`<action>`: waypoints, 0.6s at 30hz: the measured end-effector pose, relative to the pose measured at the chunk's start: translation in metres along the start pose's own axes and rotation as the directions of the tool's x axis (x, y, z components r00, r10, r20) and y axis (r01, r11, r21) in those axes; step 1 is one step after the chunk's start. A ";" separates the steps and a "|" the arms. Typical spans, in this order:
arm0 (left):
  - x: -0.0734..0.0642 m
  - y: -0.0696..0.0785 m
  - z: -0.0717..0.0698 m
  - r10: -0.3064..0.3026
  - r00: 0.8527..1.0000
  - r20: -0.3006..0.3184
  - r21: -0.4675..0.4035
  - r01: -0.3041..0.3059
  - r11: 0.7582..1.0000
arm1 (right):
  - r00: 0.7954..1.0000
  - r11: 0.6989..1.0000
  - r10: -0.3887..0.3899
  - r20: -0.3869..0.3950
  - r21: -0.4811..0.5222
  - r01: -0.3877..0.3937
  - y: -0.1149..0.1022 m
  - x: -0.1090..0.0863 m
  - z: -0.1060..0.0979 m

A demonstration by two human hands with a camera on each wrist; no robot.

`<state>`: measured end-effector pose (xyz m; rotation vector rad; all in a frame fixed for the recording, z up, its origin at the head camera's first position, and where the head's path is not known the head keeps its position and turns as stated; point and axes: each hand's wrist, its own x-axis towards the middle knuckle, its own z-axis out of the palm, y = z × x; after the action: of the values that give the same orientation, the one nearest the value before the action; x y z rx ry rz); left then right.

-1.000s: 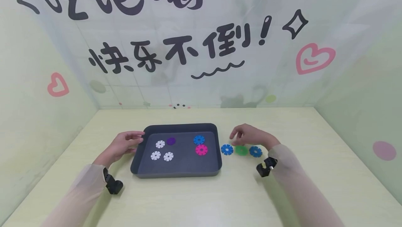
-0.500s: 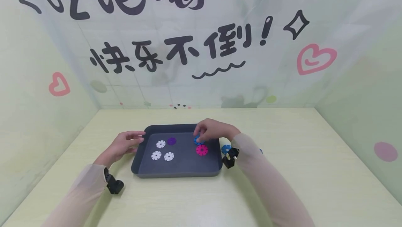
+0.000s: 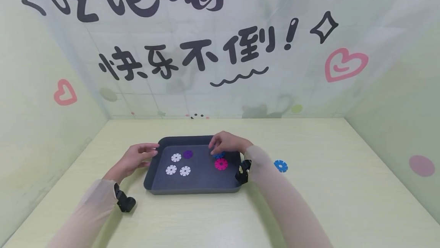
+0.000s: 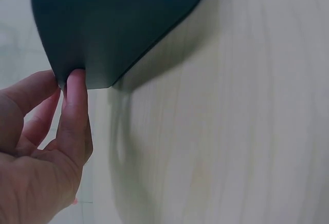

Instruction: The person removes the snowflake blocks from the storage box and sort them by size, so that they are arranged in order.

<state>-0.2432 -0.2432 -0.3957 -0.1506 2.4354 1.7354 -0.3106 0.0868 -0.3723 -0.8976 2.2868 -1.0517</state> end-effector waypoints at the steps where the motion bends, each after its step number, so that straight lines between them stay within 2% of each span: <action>1: 0.000 0.000 0.000 -0.001 1.000 -0.001 -0.001 0.001 1.000 | 1.000 1.000 -0.002 -0.008 -0.005 0.002 0.001 0.001 0.001; 7: 0.000 -0.001 0.000 -0.003 1.000 0.002 -0.004 0.003 1.000 | 0.999 0.998 -0.028 -0.046 -0.049 0.026 0.003 0.003 0.002; 18: 0.002 -0.003 -0.002 0.002 1.000 0.011 -0.007 -0.002 1.000 | 0.999 0.983 -0.034 -0.032 -0.182 0.027 0.007 0.009 0.005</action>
<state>-0.2444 -0.2456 -0.3980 -0.1388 2.4222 1.7414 -0.3162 0.0812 -0.3821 -0.9954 2.4361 -0.8883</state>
